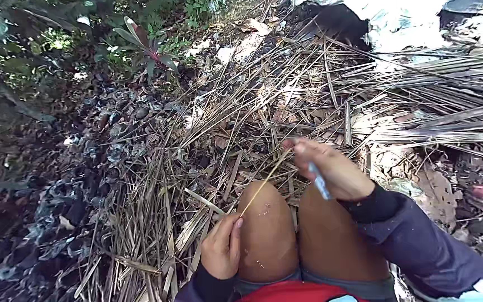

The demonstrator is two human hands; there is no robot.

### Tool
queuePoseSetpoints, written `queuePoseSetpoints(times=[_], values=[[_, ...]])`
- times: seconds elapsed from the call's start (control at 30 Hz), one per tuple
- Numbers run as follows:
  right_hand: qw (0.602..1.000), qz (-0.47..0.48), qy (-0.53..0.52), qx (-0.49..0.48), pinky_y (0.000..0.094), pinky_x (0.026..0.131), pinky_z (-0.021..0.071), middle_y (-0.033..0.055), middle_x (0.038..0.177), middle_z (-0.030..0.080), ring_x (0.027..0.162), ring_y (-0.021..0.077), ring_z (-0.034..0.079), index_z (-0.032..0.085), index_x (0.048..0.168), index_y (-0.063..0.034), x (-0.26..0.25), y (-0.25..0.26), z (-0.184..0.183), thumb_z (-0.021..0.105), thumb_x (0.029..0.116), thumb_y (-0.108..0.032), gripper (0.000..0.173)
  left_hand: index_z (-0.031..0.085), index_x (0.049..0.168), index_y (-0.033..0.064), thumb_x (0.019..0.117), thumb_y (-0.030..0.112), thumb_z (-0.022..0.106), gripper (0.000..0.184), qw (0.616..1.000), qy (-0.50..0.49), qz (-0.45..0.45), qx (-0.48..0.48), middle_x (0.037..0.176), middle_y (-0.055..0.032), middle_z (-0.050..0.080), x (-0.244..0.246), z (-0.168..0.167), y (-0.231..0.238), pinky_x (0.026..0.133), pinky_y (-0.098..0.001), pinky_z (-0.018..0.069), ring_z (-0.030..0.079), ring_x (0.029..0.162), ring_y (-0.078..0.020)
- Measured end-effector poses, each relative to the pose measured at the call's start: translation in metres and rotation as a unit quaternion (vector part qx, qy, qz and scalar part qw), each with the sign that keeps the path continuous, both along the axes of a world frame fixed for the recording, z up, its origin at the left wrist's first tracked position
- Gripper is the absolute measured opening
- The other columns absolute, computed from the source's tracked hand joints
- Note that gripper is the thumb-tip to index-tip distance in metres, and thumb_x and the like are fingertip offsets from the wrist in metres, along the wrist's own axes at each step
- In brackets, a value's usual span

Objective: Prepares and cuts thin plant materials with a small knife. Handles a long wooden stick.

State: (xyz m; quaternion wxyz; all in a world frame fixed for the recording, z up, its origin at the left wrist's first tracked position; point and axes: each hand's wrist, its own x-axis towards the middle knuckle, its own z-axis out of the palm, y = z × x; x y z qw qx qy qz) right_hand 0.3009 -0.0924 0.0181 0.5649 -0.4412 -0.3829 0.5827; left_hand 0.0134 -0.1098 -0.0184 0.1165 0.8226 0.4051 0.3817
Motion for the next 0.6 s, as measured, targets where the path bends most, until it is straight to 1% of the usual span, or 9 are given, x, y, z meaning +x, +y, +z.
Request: queuePoseSetpoints(times=[0.07, 0.1, 0.17, 0.2, 0.27, 0.33, 0.4, 0.5, 0.6], values=[[0.997, -0.069, -0.007, 0.017, 0.0139, 0.045, 0.0402, -0.0087, 0.065, 0.048, 0.049, -0.0006, 0.044, 0.058, 0.135, -0.0136, 0.009, 0.001, 0.005, 0.039, 0.1099, -0.024, 0.033, 0.073, 0.094, 0.0004, 0.1042, 0.021, 0.051, 0.031, 0.999, -0.015, 0.007, -0.029, 0.08, -0.0064, 0.072, -0.001, 0.001, -0.001, 0.067, -0.0112, 0.0499, 0.062, 0.067, 0.0], [0.998, -0.063, -0.016, 0.01, 0.0156, 0.045, 0.0419, -0.0075, 0.066, 0.049, 0.049, 0.0008, 0.045, 0.052, 0.144, -0.015, 0.003, -0.004, 0.009, 0.039, 0.1092, -0.024, 0.038, 0.073, 0.095, 0.0007, 0.1042, 0.021, 0.051, 0.031, 0.999, -0.022, 0.009, -0.045, 0.078, -0.0052, 0.071, 0.0, 0.001, 0.0, 0.064, -0.011, 0.0488, 0.059, 0.064, 0.001], [0.998, 0.053, -0.033, -0.027, 0.0179, 0.051, 0.045, -0.0045, 0.074, 0.055, 0.055, 0.0018, 0.05, 0.037, 0.155, -0.0151, -0.033, -0.025, 0.011, 0.045, 0.1071, -0.022, 0.049, 0.074, 0.096, 0.0001, 0.1043, 0.021, 0.051, 0.032, 0.996, -0.037, 0.008, -0.081, 0.073, -0.0029, 0.067, 0.003, 0.002, -0.002, 0.058, -0.0112, 0.046, 0.054, 0.058, 0.0026], [0.991, 0.126, -0.034, -0.039, 0.0182, 0.054, 0.0439, -0.0038, 0.079, 0.056, 0.059, 0.0014, 0.05, 0.038, 0.155, -0.0115, -0.053, -0.035, 0.009, 0.049, 0.106, -0.021, 0.051, 0.074, 0.096, -0.0006, 0.1044, 0.021, 0.051, 0.032, 0.995, -0.045, 0.004, -0.093, 0.071, -0.002, 0.065, 0.005, 0.004, -0.002, 0.057, -0.0115, 0.045, 0.052, 0.057, 0.0033], [0.978, 0.207, -0.014, -0.038, 0.0155, 0.052, 0.0413, -0.0056, 0.08, 0.056, 0.059, -0.0012, 0.048, 0.052, 0.142, -0.005, -0.076, -0.039, -0.003, 0.053, 0.1036, -0.02, 0.041, 0.073, 0.096, -0.0016, 0.1047, 0.021, 0.051, 0.033, 0.993, -0.059, -0.013, -0.105, 0.071, -0.0015, 0.065, 0.005, 0.006, -0.002, 0.057, -0.0113, 0.0457, 0.052, 0.058, 0.0044], [0.985, 0.167, -0.019, -0.031, 0.0145, 0.054, 0.043, -0.007, 0.079, 0.058, 0.06, -0.0023, 0.05, 0.061, 0.131, -0.0057, -0.06, -0.027, -0.002, 0.052, 0.1049, -0.02, 0.031, 0.073, 0.097, 0.0001, 0.106, 0.024, 0.05, 0.034, 0.991, -0.062, -0.028, -0.117, 0.073, -0.0002, 0.066, -0.002, 0.009, -0.004, 0.057, -0.0105, 0.0443, 0.051, 0.057, 0.0055], [0.998, 0.066, 0.003, -0.023, 0.0132, 0.05, 0.0416, -0.007, 0.071, 0.055, 0.054, -0.0015, 0.048, 0.065, 0.125, -0.0089, -0.032, -0.009, -0.001, 0.048, 0.1058, -0.018, 0.027, 0.073, 0.097, 0.0018, 0.1067, 0.027, 0.05, 0.035, 0.988, -0.063, -0.037, -0.133, 0.07, 0.0015, 0.064, -0.007, 0.01, -0.006, 0.055, -0.0097, 0.0425, 0.048, 0.056, 0.0063], [1.0, 0.028, 0.004, -0.009, 0.0151, 0.048, 0.0412, -0.0048, 0.068, 0.052, 0.052, 0.0013, 0.047, 0.062, 0.132, -0.0089, -0.031, -0.009, 0.001, 0.047, 0.105, -0.016, 0.031, 0.073, 0.098, 0.0021, 0.1065, 0.025, 0.05, 0.033, 0.983, -0.077, -0.037, -0.161, 0.065, 0.005, 0.058, -0.005, 0.01, -0.008, 0.052, -0.0097, 0.0397, 0.045, 0.053, 0.0074], [0.989, 0.126, -0.071, 0.006, 0.0155, 0.054, 0.0428, -0.0049, 0.08, 0.056, 0.06, -0.0012, 0.049, 0.057, 0.136, -0.0032, -0.057, -0.031, 0.003, 0.05, 0.1052, -0.019, 0.035, 0.072, 0.098, 0.0015, 0.1058, 0.023, 0.049, 0.032, 0.984, -0.077, -0.032, -0.155, 0.066, 0.0056, 0.059, -0.001, 0.01, -0.005, 0.053, -0.0091, 0.0403, 0.045, 0.053, 0.0082]])
